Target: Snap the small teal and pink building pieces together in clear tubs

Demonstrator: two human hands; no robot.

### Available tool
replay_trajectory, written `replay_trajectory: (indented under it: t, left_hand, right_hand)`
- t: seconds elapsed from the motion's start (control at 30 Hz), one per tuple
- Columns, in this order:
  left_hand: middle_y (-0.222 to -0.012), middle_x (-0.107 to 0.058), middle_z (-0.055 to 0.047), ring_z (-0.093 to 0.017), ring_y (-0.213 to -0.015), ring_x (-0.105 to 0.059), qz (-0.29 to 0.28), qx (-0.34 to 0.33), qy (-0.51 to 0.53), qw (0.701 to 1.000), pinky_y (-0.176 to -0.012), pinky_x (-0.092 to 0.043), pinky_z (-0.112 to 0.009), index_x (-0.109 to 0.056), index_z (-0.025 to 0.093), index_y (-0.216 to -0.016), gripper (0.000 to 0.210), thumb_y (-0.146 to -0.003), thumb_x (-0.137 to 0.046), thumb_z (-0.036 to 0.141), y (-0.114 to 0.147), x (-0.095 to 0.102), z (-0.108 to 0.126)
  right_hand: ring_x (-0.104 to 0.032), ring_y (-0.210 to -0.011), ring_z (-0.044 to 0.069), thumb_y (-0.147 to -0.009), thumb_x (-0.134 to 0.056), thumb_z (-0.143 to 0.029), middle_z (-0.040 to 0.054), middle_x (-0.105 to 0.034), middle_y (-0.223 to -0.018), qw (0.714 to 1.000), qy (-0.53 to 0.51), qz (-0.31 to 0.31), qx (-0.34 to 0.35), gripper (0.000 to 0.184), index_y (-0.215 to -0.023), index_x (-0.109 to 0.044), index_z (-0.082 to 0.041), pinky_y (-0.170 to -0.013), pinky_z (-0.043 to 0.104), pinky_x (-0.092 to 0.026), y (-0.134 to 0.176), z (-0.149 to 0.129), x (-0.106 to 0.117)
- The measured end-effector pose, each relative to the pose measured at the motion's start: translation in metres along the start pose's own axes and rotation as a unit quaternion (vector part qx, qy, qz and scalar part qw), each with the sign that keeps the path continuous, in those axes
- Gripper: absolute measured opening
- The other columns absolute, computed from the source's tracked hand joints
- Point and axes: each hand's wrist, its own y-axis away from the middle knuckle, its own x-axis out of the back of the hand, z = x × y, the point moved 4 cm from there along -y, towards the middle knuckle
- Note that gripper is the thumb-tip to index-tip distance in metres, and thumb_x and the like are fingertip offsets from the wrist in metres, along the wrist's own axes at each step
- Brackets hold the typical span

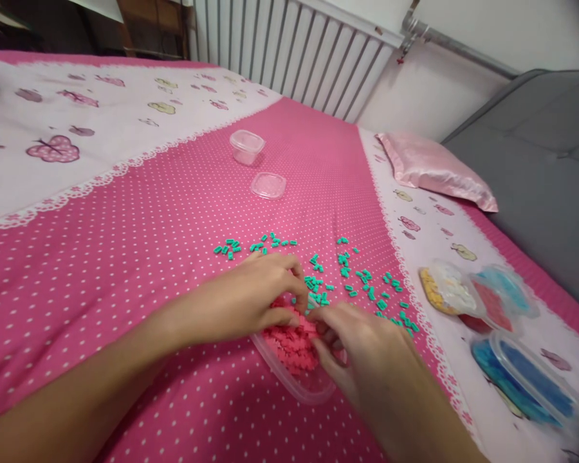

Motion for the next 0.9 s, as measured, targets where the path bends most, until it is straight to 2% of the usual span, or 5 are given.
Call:
replay_trajectory:
  t: [0.2, 0.43, 0.7, 0.9]
  left_hand:
    - [-0.107, -0.066, -0.002, -0.019, -0.103, -0.061, 0.005, -0.008, -0.004, 1.000, -0.086, -0.042, -0.031, -0.077, 0.025, -0.097, 0.008, -0.094, -0.073, 0.032, 0.0006, -0.0023, -0.0016]
    - [-0.107, -0.065, -0.001, -0.019, -0.105, -0.060, -0.002, -0.016, 0.003, 1.000, -0.088, -0.041, -0.031, -0.076, 0.024, -0.094, 0.005, -0.093, -0.074, 0.029, -0.0005, -0.0037, -0.0016]
    - [-0.111, -0.065, -0.001, -0.020, -0.109, -0.060, -0.014, -0.004, -0.001, 1.000, -0.091, -0.040, -0.032, -0.077, 0.026, -0.095, 0.005, -0.091, -0.077, 0.029, 0.0001, -0.0045, -0.0047]
    - [-0.113, -0.064, -0.001, -0.021, -0.113, -0.058, -0.021, 0.019, -0.002, 1.000, -0.092, -0.040, -0.031, -0.078, 0.025, -0.092, 0.005, -0.090, -0.078, 0.031, -0.0004, -0.0023, -0.0068]
  right_hand:
    - [-0.066, -0.048, 0.018, -0.081, -0.054, -0.010, 0.0016, -0.072, -0.068, 1.000, -0.002, -0.001, 0.008, 0.021, -0.085, -0.073, -0.019, -0.043, 0.031, -0.035, 0.0024, 0.0025, 0.0030]
    - [-0.064, -0.046, 0.017, -0.081, -0.056, -0.008, 0.0013, -0.070, -0.064, 1.000, 0.019, 0.002, 0.015, 0.019, -0.080, -0.071, -0.019, -0.043, 0.031, -0.032, 0.0008, 0.0019, 0.0032]
    - [-0.068, -0.051, 0.021, -0.077, -0.056, -0.006, 0.0048, -0.072, -0.068, 0.998, 0.065, 0.007, 0.011, 0.020, -0.083, -0.071, -0.018, -0.044, 0.033, -0.033, -0.0009, -0.0036, -0.0003]
    - [-0.068, -0.056, 0.022, -0.078, -0.058, -0.005, 0.0023, -0.069, -0.066, 0.993, 0.111, 0.020, 0.033, 0.017, -0.077, -0.068, -0.020, -0.052, 0.034, -0.037, -0.0027, -0.0065, 0.0035]
